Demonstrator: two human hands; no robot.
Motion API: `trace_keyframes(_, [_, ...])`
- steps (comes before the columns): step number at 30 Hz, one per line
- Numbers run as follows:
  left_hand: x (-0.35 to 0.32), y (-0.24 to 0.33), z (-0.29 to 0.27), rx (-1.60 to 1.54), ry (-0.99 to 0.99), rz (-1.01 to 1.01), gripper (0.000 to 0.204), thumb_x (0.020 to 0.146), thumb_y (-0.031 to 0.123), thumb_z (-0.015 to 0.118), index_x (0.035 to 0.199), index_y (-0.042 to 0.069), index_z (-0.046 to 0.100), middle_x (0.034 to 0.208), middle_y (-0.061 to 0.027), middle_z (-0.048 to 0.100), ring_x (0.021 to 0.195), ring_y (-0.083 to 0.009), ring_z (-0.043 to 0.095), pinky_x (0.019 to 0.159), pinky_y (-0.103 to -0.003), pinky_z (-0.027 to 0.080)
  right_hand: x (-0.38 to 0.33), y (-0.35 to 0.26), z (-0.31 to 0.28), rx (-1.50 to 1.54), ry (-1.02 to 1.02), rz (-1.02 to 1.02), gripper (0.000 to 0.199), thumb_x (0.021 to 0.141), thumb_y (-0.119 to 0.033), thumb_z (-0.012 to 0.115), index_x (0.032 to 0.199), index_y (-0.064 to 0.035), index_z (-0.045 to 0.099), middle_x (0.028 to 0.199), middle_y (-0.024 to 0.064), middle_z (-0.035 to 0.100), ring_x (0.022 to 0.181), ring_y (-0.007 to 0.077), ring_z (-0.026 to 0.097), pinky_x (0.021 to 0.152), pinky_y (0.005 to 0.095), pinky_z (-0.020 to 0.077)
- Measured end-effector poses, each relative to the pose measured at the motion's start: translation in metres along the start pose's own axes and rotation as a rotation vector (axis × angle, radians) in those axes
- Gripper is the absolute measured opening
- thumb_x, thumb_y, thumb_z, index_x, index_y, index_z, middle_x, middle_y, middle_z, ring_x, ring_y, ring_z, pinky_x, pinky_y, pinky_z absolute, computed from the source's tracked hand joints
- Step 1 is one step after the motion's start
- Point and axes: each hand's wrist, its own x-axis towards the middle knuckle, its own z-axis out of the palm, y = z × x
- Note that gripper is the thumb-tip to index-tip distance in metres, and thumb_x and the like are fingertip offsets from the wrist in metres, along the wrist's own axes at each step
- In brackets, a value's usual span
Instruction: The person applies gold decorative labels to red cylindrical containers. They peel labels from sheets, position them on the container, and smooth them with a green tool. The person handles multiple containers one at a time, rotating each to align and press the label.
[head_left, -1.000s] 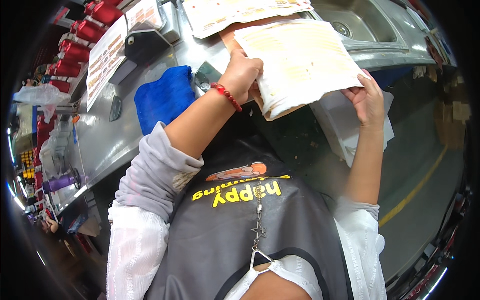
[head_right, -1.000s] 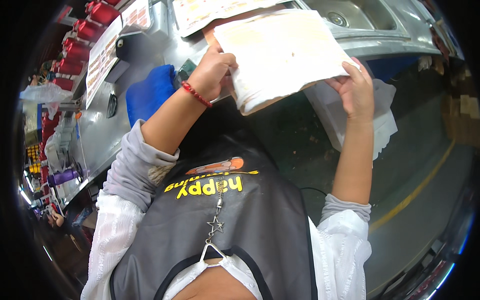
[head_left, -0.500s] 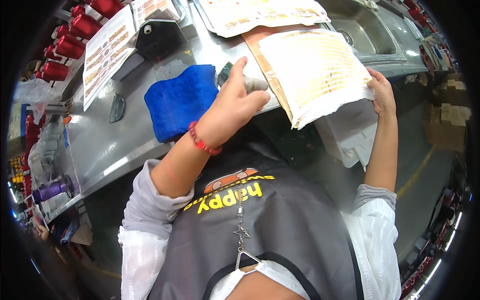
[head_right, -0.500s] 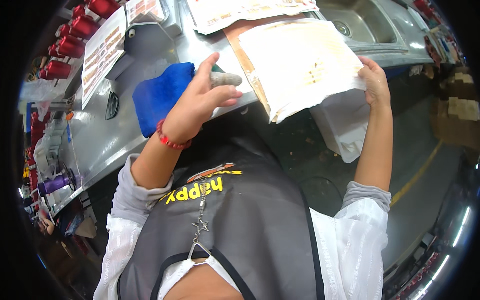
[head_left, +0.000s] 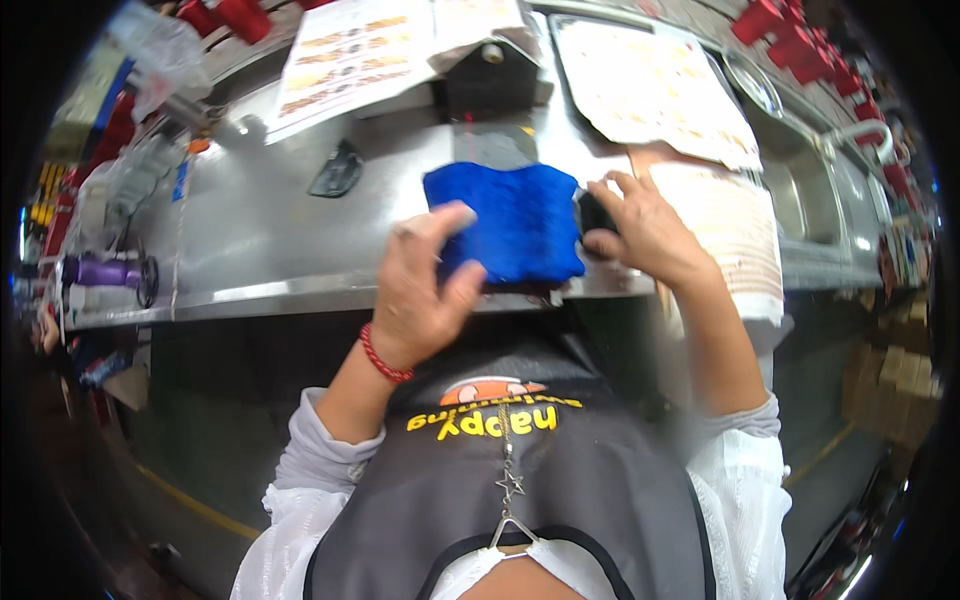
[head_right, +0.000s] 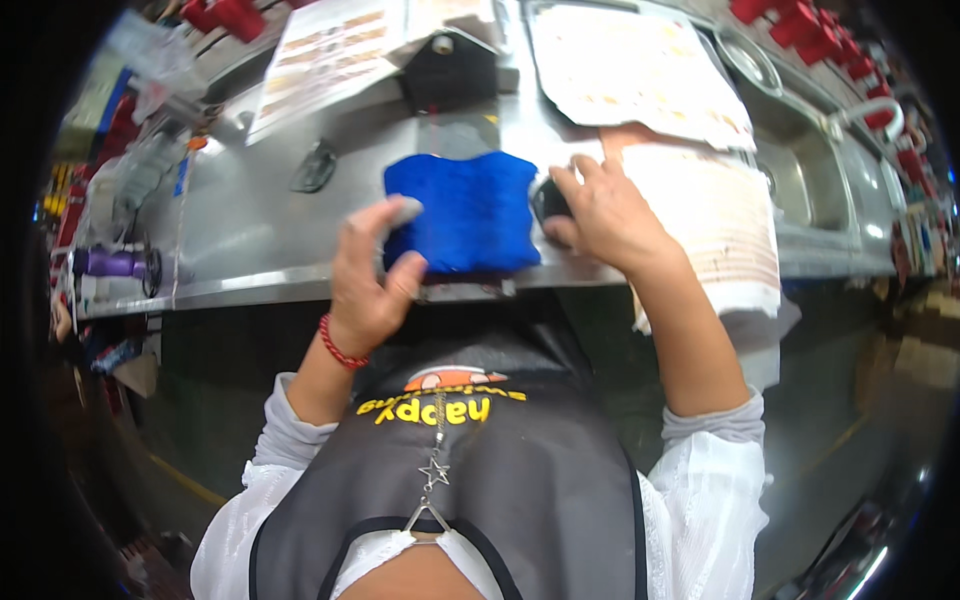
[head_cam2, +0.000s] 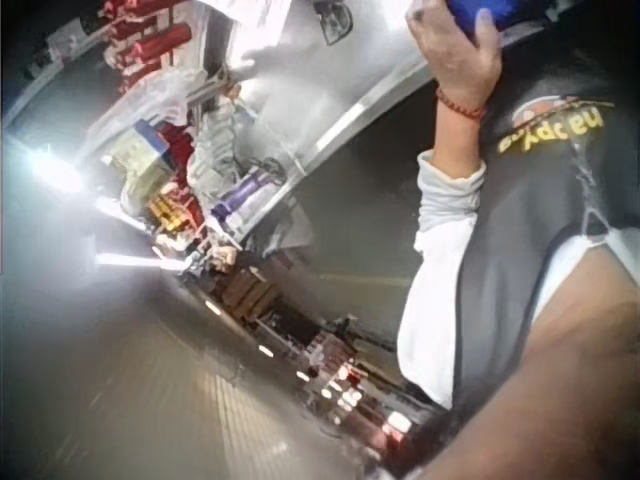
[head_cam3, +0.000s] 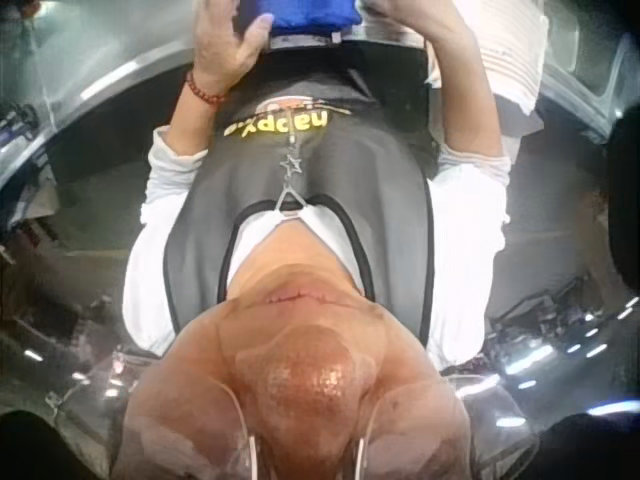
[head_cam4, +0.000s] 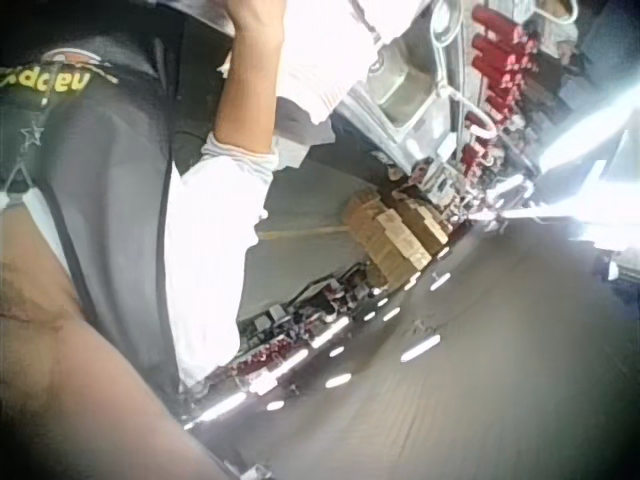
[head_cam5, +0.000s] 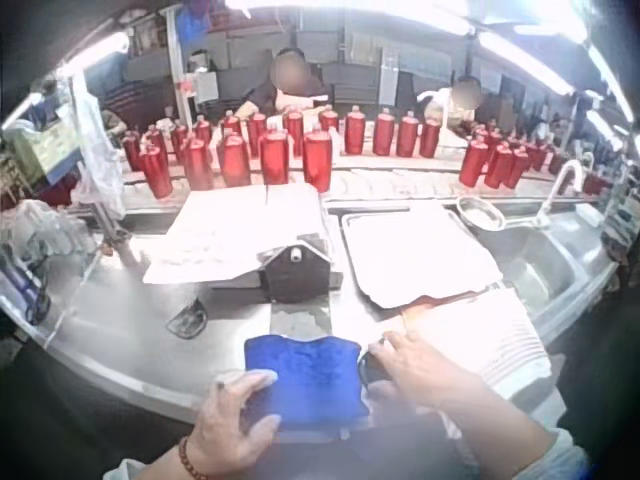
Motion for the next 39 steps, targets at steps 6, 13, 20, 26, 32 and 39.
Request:
trace_keyframes(6, [0.001, 0.005, 0.003, 0.303, -0.284, 0.166, 0.078, 0.080, 0.041, 0.078, 0.146, 0.011, 0.050, 0.130, -0.0143, 0.064, 0.142, -0.0359, 0.042, 0.124, -0.057, 0.008, 0.017, -0.020, -0.008, 0.049, -0.239, 0.075, 0.046, 0.078, -0.007, 0.070, 0.122, 0.0013, 0.058, 0.122, 0.0263, 0.059, 0.107, 0.0459, 0.058, 0.095, 0.0491, 0.0494])
trace_keyframes(13, [0.025, -0.005, -0.005, 0.187, -0.485, 0.226, 0.058, 0.085, 0.044, 0.075, 0.133, 0.013, 0.064, 0.120, -0.0108, 0.069, 0.125, -0.0293, 0.057, 0.119, -0.061, 0.022, 0.029, 0.011, -0.006, 0.427, 0.071, 0.330, 0.034, 0.079, 0.006, 0.055, 0.112, 0.0025, 0.058, 0.104, 0.0235, 0.069, 0.103, 0.0386, 0.067, 0.089, 0.0419, 0.0530])
trace_keyframes(20, [0.064, -0.045, -0.049, -0.265, -0.037, -0.025, 0.023, 0.093, 0.015, 0.068, 0.112, 0.002, 0.072, 0.108, -0.0123, 0.074, 0.102, -0.0311, 0.066, 0.094, -0.039, 0.051, 0.229, 0.100, -0.093, 0.268, 0.555, -0.255, 0.032, 0.087, 0.009, 0.050, 0.113, 0.0002, 0.065, 0.117, 0.0197, 0.067, 0.108, 0.0321, 0.067, 0.091, 0.0352, 0.0521])
trace_keyframes(26, [0.076, -0.066, -0.050, -0.243, 0.129, -0.106, 0.018, 0.095, 0.008, 0.062, 0.109, 0.002, 0.072, 0.103, -0.0137, 0.074, 0.097, -0.0303, 0.067, 0.089, -0.039, 0.052, 0.488, 0.179, -0.083, -0.068, 0.614, -0.262, 0.042, 0.086, -0.019, 0.073, 0.126, -0.0069, 0.064, 0.109, 0.0278, 0.068, 0.101, 0.0394, 0.067, 0.090, 0.0452, 0.0535])
trace_keyframes(32, [0.063, -0.074, -0.049, -0.125, 0.147, -0.106, 0.018, 0.091, 0.003, 0.063, 0.106, 0.002, 0.073, 0.089, -0.0107, 0.073, 0.089, -0.0325, 0.067, 0.088, -0.043, 0.052, 0.502, 0.157, -0.069, -0.058, 0.565, -0.052, 0.025, 0.086, -0.025, 0.075, 0.090, -0.0012, 0.069, 0.083, 0.0244, 0.068, 0.083, 0.0401, 0.068, 0.075, 0.0482, 0.0525])
trace_keyframes(39, [0.075, -0.077, -0.056, -0.173, 0.197, -0.098, 0.022, 0.096, 0.011, 0.063, 0.114, 0.000, 0.069, 0.106, -0.0156, 0.072, 0.095, -0.0307, 0.068, 0.084, -0.036, 0.053, 0.388, 0.131, -0.129, -0.033, 0.752, -0.032, 0.025, 0.091, -0.023, 0.075, 0.085, -0.0023, 0.062, 0.078, 0.0128, 0.062, 0.070, 0.0236, 0.061, 0.068, 0.0358, 0.0512])
